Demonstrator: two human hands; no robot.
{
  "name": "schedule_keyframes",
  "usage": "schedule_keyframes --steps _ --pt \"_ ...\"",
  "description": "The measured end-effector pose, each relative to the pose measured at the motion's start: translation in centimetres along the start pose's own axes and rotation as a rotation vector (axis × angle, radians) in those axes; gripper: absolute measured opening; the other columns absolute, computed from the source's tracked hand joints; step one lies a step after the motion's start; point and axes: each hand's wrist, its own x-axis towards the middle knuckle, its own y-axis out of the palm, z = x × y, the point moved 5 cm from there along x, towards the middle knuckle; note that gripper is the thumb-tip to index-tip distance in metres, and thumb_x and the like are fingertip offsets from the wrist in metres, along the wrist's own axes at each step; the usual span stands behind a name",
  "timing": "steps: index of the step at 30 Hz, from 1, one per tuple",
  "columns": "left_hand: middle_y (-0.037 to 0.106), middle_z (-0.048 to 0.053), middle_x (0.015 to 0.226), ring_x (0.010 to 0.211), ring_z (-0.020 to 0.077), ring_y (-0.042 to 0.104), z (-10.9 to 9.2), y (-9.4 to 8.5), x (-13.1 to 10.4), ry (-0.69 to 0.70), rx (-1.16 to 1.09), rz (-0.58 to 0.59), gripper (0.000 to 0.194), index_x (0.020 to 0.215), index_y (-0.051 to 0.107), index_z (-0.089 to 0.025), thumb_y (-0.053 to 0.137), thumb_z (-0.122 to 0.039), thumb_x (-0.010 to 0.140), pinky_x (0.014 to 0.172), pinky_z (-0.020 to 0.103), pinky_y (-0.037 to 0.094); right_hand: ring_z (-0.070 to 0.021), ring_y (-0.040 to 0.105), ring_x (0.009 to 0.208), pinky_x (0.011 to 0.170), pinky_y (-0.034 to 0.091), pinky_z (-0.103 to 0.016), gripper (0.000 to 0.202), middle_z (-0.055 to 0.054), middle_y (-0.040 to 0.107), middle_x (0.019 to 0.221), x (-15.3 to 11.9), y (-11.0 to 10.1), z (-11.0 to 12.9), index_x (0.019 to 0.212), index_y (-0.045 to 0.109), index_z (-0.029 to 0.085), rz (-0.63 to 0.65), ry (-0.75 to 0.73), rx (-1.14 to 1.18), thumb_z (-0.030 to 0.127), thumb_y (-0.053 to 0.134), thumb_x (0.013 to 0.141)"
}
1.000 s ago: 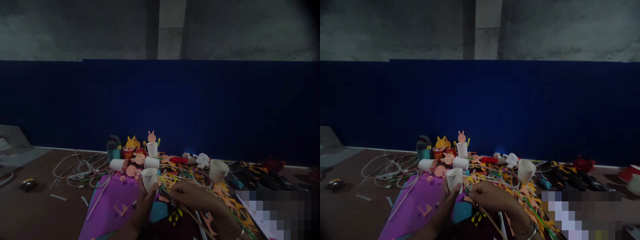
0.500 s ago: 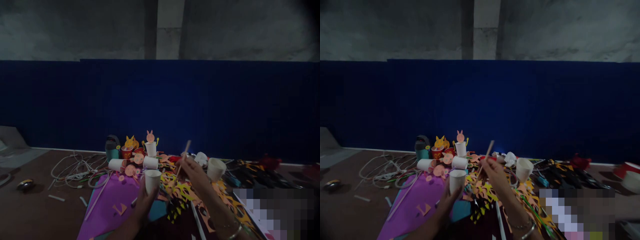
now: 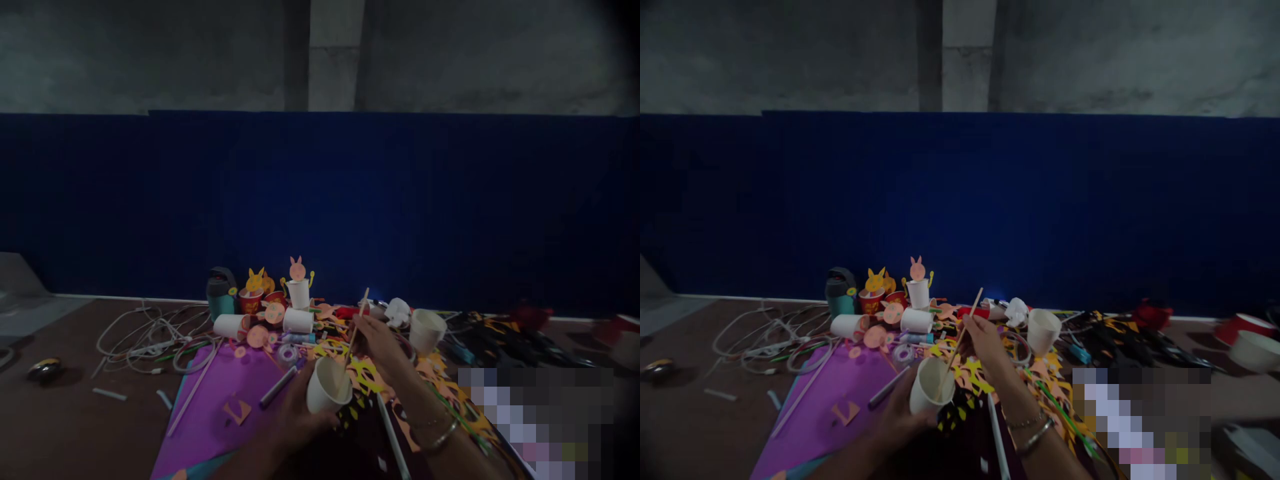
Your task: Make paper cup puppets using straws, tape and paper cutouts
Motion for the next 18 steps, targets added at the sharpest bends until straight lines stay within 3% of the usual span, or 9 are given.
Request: schedule_keyframes --steps 9,13,18 --pt "0.059 0.009 0.113 0.100 0.0306 0.054 1.3 0.5 -0.1 0.045 -0.124 0.161 0.084 0.126 0.047 -0.024 0.078 -0.051 0.052 0.082 0.039 0.044 -0.0084 0.051 0.036 0.033 0.035 -0.017 0.034 0.003 0.057 0.048 0.6 0.0 -1.2 0.067 0.052 0.016 0.059 0.038 -0.056 0.049 0.059 0.071" --pt "0.058 0.010 0.113 0.101 0.0312 0.053 1.7 0.5 -0.3 0.029 -0.112 0.152 0.086 0.125 0.049 -0.021 0.080 -0.050 0.050 0.082 0.038 0.043 -0.0083 0.050 0.034 0.034 0.035 -0.017 0.035 0.004 0.055 0.045 0.6 0.5 -1.7 0.066 0.052 0.016 0.098 0.053 -0.071 0.049 0.060 0.071" --pt "0.058 0.009 0.116 0.103 0.0298 0.053 1.1 0.7 -0.4 -0.006 -0.198 0.171 0.079 0.127 0.046 -0.024 0.075 -0.051 0.059 0.084 0.038 0.043 -0.0075 0.051 0.037 0.036 0.036 -0.017 0.034 0.004 0.056 0.049 0.6 0.6 -1.9 0.070 0.052 0.016 0.117 0.044 -0.053 0.049 0.057 0.075"
